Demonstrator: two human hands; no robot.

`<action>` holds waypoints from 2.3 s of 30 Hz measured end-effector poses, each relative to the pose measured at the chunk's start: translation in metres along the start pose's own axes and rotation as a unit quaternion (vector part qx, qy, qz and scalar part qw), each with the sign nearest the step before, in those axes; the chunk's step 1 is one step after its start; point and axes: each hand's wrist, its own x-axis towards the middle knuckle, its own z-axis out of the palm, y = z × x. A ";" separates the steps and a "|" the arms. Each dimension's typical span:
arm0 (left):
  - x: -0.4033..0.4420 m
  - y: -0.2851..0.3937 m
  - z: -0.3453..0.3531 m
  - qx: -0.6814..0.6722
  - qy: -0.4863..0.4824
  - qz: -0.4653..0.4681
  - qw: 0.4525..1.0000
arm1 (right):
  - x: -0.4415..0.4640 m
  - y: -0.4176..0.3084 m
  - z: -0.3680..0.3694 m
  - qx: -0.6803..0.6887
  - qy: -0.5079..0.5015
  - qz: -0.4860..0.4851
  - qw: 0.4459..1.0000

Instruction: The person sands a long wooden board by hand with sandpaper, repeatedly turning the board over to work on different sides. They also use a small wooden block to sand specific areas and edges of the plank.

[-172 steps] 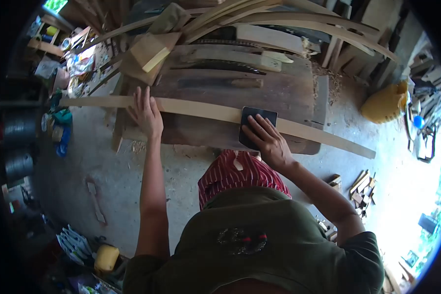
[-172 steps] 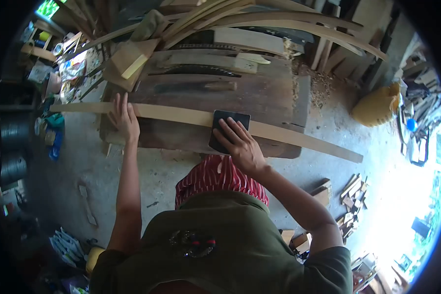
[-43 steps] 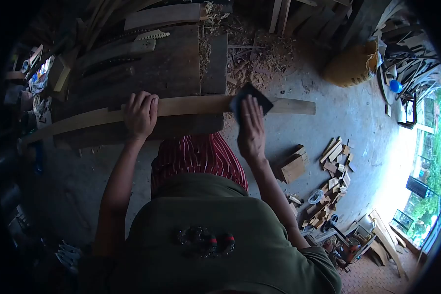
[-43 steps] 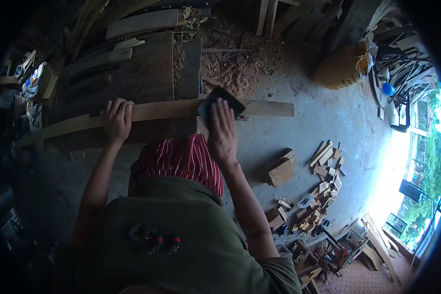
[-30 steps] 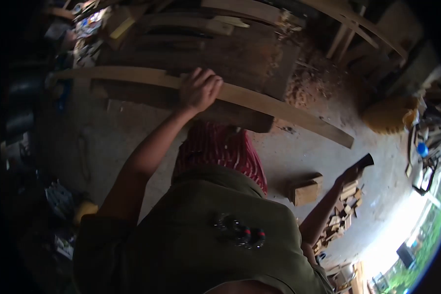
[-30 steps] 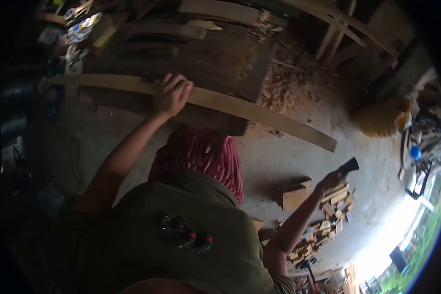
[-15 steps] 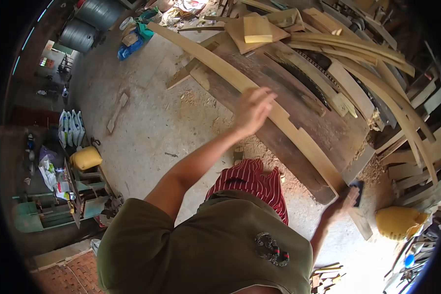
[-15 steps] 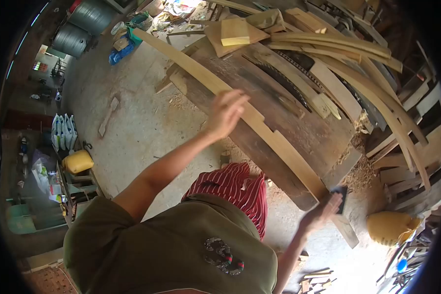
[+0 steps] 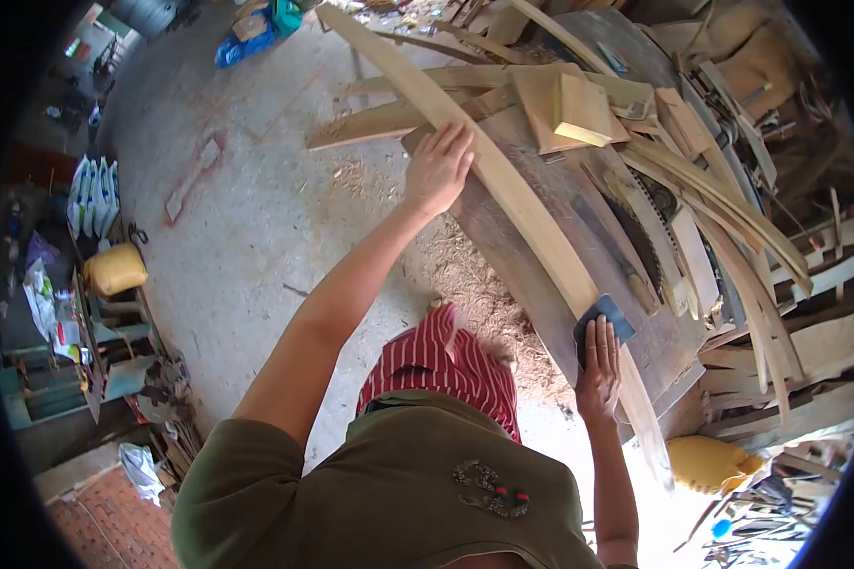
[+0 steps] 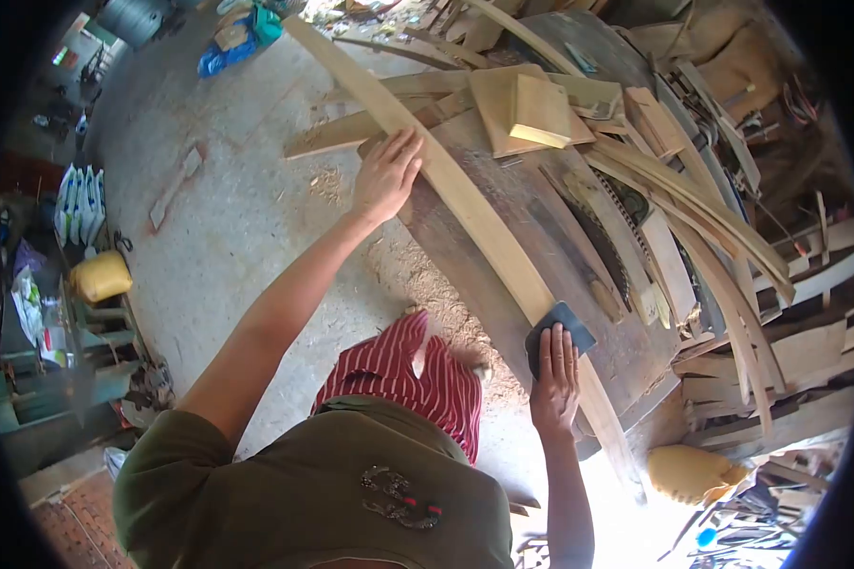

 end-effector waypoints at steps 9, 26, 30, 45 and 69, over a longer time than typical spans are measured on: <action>-0.002 -0.006 -0.014 -0.189 0.022 -0.040 0.981 | 0.246 -0.089 0.050 0.043 0.048 -0.211 0.975; -0.063 -0.056 -0.037 -0.241 0.060 -0.238 0.939 | 0.323 -0.105 0.066 0.100 0.032 -0.301 0.948; -0.035 -0.072 -0.024 -0.369 0.056 -0.292 0.881 | 0.338 -0.118 0.069 0.081 0.029 -0.282 0.956; 0.107 -0.218 0.011 -0.652 0.002 -0.474 0.592 | 0.383 -0.184 0.059 0.001 -0.032 -0.208 0.977; 0.214 -0.366 0.031 -0.716 0.006 -0.491 0.496 | 0.420 -0.218 0.065 -0.010 -0.078 -0.185 0.980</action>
